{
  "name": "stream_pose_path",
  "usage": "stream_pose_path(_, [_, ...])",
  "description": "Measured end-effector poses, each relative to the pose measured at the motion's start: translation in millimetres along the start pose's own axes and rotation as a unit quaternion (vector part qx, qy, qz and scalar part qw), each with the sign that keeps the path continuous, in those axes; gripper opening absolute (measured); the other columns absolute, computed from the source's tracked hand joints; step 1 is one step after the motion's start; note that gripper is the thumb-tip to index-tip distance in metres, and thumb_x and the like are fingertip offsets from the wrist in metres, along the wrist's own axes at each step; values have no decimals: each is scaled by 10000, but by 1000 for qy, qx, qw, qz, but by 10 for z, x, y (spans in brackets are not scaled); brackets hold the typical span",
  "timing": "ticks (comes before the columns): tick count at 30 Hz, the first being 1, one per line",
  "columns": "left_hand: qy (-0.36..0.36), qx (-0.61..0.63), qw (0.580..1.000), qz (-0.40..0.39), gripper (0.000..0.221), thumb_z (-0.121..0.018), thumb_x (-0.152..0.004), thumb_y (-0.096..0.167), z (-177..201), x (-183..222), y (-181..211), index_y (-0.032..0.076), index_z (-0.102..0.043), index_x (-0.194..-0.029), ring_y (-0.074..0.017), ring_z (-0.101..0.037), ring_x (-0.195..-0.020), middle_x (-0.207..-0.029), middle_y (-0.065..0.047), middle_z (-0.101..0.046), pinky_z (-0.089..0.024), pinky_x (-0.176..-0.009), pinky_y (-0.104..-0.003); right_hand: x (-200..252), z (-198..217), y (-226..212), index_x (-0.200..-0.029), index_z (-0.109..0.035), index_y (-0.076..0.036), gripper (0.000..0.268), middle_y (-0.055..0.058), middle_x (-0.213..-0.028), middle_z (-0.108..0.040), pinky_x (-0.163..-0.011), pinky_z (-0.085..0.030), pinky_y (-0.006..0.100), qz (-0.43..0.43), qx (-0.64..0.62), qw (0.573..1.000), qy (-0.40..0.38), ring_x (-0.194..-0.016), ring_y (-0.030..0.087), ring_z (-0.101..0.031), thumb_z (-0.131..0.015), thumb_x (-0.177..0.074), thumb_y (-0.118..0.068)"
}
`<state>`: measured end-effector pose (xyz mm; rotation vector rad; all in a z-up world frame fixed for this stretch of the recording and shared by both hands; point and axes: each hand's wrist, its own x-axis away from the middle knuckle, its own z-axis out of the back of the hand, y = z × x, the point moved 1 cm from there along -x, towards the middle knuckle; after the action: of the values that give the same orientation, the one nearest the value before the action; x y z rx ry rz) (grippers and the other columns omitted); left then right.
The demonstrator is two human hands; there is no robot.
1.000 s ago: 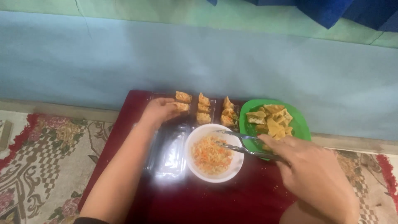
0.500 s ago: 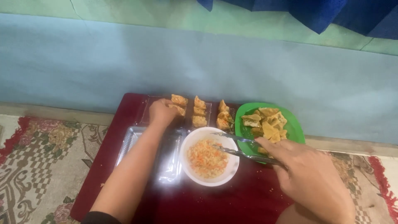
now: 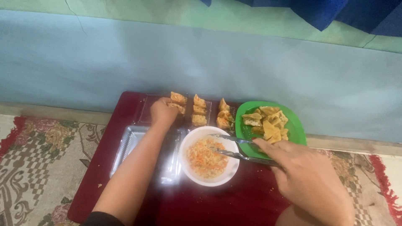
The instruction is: Filling fried tofu pockets with a noodle and vegetable mixture using metal tongs
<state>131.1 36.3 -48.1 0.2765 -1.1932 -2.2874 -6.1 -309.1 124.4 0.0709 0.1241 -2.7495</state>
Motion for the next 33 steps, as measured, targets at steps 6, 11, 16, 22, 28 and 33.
stream_pose_path(6, [7, -24, 999, -31, 425, -736, -775, 76, -29, -31, -23, 52, -706, -1198, -283, -699, -1054, -1156, -130, -736, -550, -931, -365, 18, -36, 12, -1332, -650, -284, 625, -12, -976, -772, -608, -596, 363, 29, -5, 999, 19, -683, 251, -723, -604, -735, -105])
stream_pose_path(11, [12, -34, 999, -37, 376, -670, -804, 107, -21, -132, -98, 54, -717, -1174, -276, -704, -981, -1097, -134, -744, -559, -897, -364, 12, -31, 2, -1324, -654, -293, 619, -13, -990, -771, -628, -600, 377, 22, -14, 999, 19, -715, 261, -733, -609, -732, -116])
stream_pose_path(16, [42, -3, 994, -106, 354, -650, -800, 146, 73, -190, -219, 30, -727, -1126, -264, -722, -933, -1036, -122, -765, -565, -847, -349, 0, -24, -5, -1316, -662, -275, 632, -14, -1000, -777, -594, -607, 364, 34, -10, 999, 24, -658, 258, -737, -617, -712, -95])
stream_pose_path(22, [41, -98, 978, -180, 260, -705, -843, 343, 551, 192, -119, 86, -752, -839, -240, -628, -670, -736, -51, -702, -516, -659, -366, -29, -29, 17, -1328, -647, -309, 609, -20, -1030, -775, -659, -619, 386, 16, 6, 1000, -12, -753, 274, -753, -587, -748, -135])
stream_pose_path(28, [40, -222, 911, -346, 112, -711, -758, 140, 769, 732, -273, 124, -809, -808, -378, -639, -1016, -1063, -134, -726, -538, -868, -462, 13, -48, -31, -1326, -654, -290, 592, 5, -1021, -779, -622, -616, 401, 36, 16, 999, 4, -718, 298, -753, -576, -760, -136])
stream_pose_path(33, [-5, -303, 900, -314, 375, -728, -758, 160, 613, 730, -490, 158, -762, -1131, -375, -488, -1275, -1276, -172, -587, -317, -1099, -705, 48, -59, -75, -1283, -695, -274, 619, -8, -1111, -776, -728, -594, 400, 41, -34, 998, 22, -878, 283, -745, -594, -702, -84])
